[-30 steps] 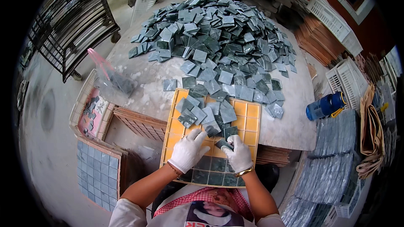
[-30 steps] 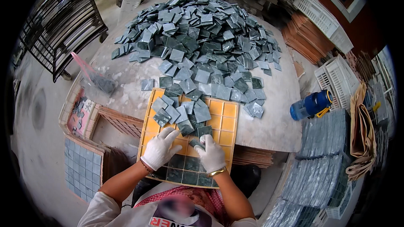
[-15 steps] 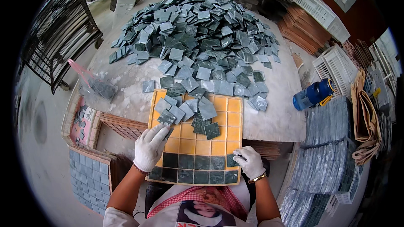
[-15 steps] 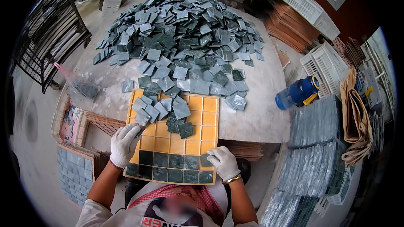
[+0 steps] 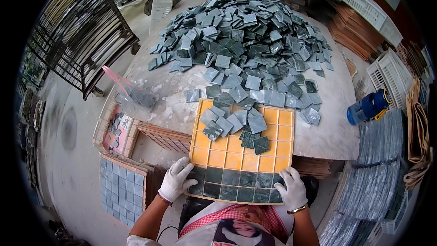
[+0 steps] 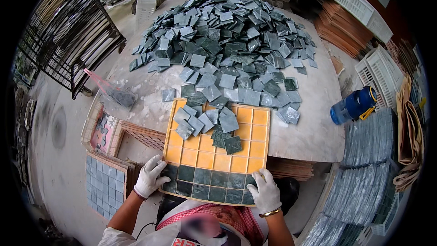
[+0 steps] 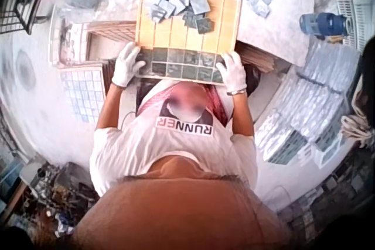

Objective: The person places small green square tiles into a yellow grid frame on a table, arranging them one by one to form a tiled panel. The person then flips the completed panel and sets it aside before starting a new panel.

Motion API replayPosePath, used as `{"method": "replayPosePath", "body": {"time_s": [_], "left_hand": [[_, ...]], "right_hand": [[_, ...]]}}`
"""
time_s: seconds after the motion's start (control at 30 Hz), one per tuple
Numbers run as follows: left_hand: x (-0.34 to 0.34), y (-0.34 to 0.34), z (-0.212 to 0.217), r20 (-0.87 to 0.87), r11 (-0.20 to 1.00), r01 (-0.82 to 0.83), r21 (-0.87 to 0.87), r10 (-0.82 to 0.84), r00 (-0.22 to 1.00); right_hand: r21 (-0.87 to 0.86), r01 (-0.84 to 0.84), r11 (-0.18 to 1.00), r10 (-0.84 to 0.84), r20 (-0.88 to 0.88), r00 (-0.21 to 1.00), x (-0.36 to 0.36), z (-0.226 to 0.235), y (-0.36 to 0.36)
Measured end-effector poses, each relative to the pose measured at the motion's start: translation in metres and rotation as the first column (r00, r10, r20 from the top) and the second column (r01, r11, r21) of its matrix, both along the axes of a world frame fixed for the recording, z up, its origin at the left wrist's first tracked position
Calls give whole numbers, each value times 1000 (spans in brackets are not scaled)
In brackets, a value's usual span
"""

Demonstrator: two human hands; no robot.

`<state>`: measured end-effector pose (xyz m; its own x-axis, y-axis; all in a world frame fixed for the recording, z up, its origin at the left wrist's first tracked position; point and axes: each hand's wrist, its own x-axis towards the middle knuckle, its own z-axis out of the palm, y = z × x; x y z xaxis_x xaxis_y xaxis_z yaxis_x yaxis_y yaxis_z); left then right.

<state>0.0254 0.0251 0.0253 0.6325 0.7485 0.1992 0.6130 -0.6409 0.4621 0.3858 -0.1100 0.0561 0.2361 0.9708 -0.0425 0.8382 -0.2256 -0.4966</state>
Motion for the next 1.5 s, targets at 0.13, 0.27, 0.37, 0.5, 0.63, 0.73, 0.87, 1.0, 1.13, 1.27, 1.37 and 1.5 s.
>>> {"method": "replayPosePath", "body": {"time_s": [0.13, 0.27, 0.37, 0.5, 0.63, 0.73, 0.87, 1.0, 1.13, 1.27, 1.37, 1.5], "left_hand": [[7, 3, -2, -25, 999, 0, 35, 0, 1000], [17, 6, 5, -67, 999, -1, 39, 4, 998], [31, 0, 29, -227, 995, -93, 35, 99, 969], [70, 11, 39, -70, 994, -106, 40, 108, 992], [132, 32, 34, 94, 1000, -16, 13, 15, 995], [174, 49, 16, -33, 976, 95, 197, -90, 995], [179, 73, 16, -128, 964, 215, 156, -196, 972], [173, 73, 20, -11, 977, 213, 23, -213, 977], [127, 54, 37, 45, 986, 166, -22, -165, 985], [56, 46, 33, -17, 997, 52, -52, -53, 998], [28, 47, 34, -56, 993, 2, -116, -9, 998], [22, 56, 36, -44, 984, 34, -174, -42, 998]], "right_hand": [[63, 29, 998, -26, -55, 998, 0, 3, 4], [181, -51, 982, 51, 8, 999, 1, 7, 33], [198, -116, 973, 99, 94, 991, -7, -3, 67], [-63, 85, 994, -77, 119, 990, -33, 14, 109], [-23, 157, 987, -155, 77, 985, -45, -2, 115], [121, 107, 987, -97, -88, 991, -19, -6, 102], [-21, -79, 997, 80, 6, 997, 11, 14, 82], [-116, -169, 979, 188, 179, 966, 27, 22, 65], [-173, -194, 966, 220, 142, 965, 40, 19, 54], [-118, -268, 956, 272, 20, 962, 46, 9, 53], [-84, -241, 967, 245, 52, 968, 47, 4, 51], [-63, -262, 963, 268, 128, 955, 41, 3, 51]]}}
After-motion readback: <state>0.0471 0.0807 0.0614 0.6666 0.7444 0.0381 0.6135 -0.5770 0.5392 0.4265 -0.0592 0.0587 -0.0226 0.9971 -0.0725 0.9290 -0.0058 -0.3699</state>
